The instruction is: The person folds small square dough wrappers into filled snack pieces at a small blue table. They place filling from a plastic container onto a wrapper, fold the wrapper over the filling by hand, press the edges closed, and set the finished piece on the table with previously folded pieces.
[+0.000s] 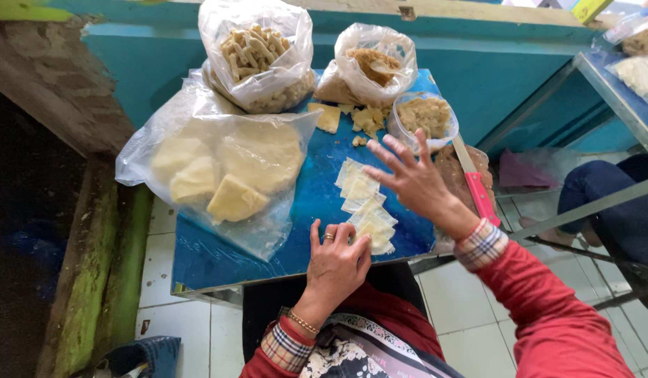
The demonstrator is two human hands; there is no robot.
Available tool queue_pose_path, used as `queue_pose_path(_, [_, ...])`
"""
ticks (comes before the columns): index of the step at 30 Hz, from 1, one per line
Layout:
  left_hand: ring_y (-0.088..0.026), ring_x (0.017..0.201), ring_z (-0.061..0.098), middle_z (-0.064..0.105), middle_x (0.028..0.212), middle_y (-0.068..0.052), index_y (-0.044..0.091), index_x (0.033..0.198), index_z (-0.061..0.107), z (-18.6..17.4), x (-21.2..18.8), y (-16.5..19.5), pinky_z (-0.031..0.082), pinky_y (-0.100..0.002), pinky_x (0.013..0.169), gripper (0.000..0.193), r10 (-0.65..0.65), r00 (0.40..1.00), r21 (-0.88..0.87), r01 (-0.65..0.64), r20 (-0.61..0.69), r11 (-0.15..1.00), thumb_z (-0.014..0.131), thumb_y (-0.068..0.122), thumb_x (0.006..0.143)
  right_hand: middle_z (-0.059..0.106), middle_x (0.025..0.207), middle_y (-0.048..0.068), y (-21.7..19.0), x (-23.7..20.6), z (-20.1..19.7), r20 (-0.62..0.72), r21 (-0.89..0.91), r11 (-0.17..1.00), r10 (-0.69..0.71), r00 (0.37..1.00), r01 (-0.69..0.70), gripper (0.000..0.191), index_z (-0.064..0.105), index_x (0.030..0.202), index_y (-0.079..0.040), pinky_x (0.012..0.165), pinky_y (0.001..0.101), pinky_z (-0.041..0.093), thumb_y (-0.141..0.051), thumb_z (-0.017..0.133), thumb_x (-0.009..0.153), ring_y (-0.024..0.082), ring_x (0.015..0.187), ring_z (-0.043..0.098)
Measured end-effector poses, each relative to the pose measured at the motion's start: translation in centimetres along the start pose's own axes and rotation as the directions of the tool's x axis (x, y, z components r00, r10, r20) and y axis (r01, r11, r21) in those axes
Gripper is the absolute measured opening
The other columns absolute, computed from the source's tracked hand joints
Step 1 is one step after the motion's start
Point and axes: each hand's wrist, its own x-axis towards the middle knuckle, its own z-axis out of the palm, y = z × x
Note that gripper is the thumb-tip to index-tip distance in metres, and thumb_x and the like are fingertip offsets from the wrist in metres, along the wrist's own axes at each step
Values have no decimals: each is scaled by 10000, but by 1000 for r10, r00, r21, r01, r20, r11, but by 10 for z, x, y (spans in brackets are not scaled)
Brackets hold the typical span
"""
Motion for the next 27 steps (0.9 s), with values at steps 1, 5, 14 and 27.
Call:
queue_pose_path(1, [-276,980,583,581,976,-58,159,983,726,0,0,-1,344,-642,1077,142,-6,1000,4,6,0,1000,733,211,851,367,1656,37,-5,1,0,-21,7,999,-44,999,44,531,584,1434,-345,1217,692,63,-207,621,923,293,1512,327])
queue_pose_path(5, [-270,988,581,581,969,-53,163,972,730,0,0,0,336,-640,1085,136,-8,1000,12,8,13,1000,729,228,852,365,1637,34,-13,1,13,-10,-165,983,-80,997,77,635,556,1502,-365,1212,658,71,-212,606,887,289,1488,342])
queue_pose_path(14, [-277,986,561,577,978,-55,160,959,734,-5,3,1,317,-623,1067,141,-65,997,-64,67,27,996,686,287,919,374,1610,191,46,-3,56,168,301,802,488,856,-516,560,612,1361,-58,1073,768,48,-396,694,922,386,1472,280])
queue_pose_path(27, [-276,979,580,594,965,-46,188,1026,733,0,5,-3,347,-584,1060,201,-127,991,-73,131,46,989,683,102,851,733,1028,56,48,89,40,51,647,649,487,872,-400,172,786,1103,-209,819,453,558,-230,667,980,300,992,692])
